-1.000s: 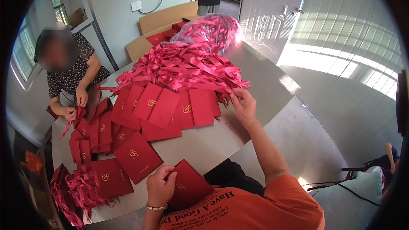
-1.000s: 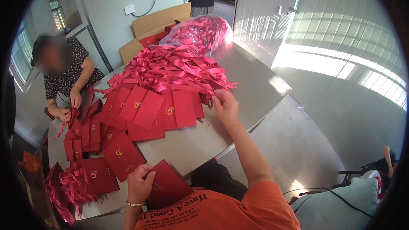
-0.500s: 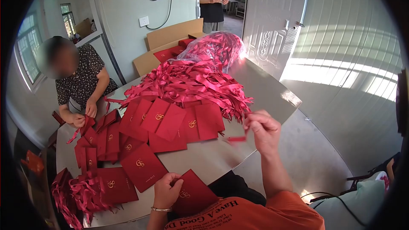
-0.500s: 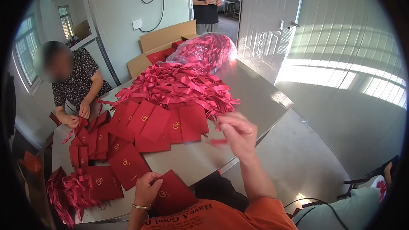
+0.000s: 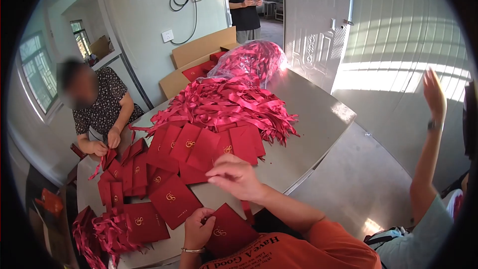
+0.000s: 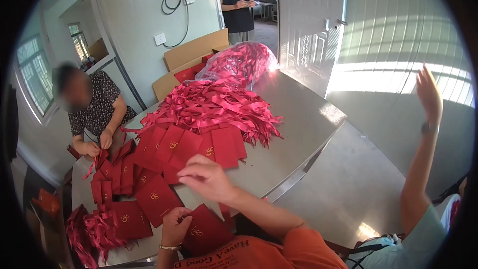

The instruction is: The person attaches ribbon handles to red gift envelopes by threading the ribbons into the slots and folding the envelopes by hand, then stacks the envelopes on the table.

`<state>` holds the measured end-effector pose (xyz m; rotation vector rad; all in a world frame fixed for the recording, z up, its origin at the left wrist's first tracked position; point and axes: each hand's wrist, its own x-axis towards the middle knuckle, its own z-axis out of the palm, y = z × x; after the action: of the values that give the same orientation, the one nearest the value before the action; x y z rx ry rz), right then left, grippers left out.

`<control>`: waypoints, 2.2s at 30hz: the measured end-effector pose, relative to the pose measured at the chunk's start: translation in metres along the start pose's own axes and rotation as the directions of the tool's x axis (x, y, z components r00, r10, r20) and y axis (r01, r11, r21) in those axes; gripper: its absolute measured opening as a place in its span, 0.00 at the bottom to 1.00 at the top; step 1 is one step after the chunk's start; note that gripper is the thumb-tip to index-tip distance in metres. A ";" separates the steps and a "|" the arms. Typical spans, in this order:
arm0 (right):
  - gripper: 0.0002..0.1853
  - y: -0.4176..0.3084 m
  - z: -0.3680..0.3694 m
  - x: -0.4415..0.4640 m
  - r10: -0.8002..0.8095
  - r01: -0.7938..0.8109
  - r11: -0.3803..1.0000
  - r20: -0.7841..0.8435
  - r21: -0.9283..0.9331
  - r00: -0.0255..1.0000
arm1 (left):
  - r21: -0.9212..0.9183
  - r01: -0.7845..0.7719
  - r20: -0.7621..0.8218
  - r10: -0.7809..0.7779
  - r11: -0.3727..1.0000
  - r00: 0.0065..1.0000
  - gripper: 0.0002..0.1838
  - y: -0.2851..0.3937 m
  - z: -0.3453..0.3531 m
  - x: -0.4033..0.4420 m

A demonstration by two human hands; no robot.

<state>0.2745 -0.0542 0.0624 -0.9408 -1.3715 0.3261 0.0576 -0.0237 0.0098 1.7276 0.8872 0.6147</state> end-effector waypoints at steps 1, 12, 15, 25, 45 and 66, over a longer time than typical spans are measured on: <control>0.07 -0.001 0.002 0.004 -0.151 0.154 0.983 0.035 -0.096 0.988 | 0.007 -0.002 0.008 0.001 1.000 1.000 0.09 -0.001 0.000 0.000; 0.05 0.034 0.023 -0.068 0.118 -0.129 0.991 0.235 0.029 0.965 | -0.204 -0.022 -0.006 0.021 0.979 1.000 0.12 0.001 0.005 0.004; 0.05 0.032 0.023 -0.076 0.185 -0.223 0.969 0.278 0.108 0.943 | -0.210 0.021 0.041 -0.013 0.977 0.999 0.12 -0.005 0.003 0.006; 0.06 0.041 0.023 -0.093 0.545 -0.618 0.714 0.291 0.330 0.786 | -0.261 0.184 0.203 -0.132 0.948 0.970 0.15 0.002 -0.015 0.005; 0.05 0.044 0.032 -0.098 0.486 -0.536 0.780 0.227 0.322 0.844 | -0.407 0.274 0.280 -0.167 0.871 0.946 0.18 0.004 -0.021 0.009; 0.04 0.032 0.033 -0.098 0.486 -0.556 0.746 0.270 0.367 0.831 | -0.505 0.322 0.421 -0.098 0.801 0.902 0.17 0.010 -0.017 0.013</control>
<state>0.2321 -0.0908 -0.0304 -0.9188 -1.0776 1.1175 0.0552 -0.0053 0.0240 1.1227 0.5374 0.3245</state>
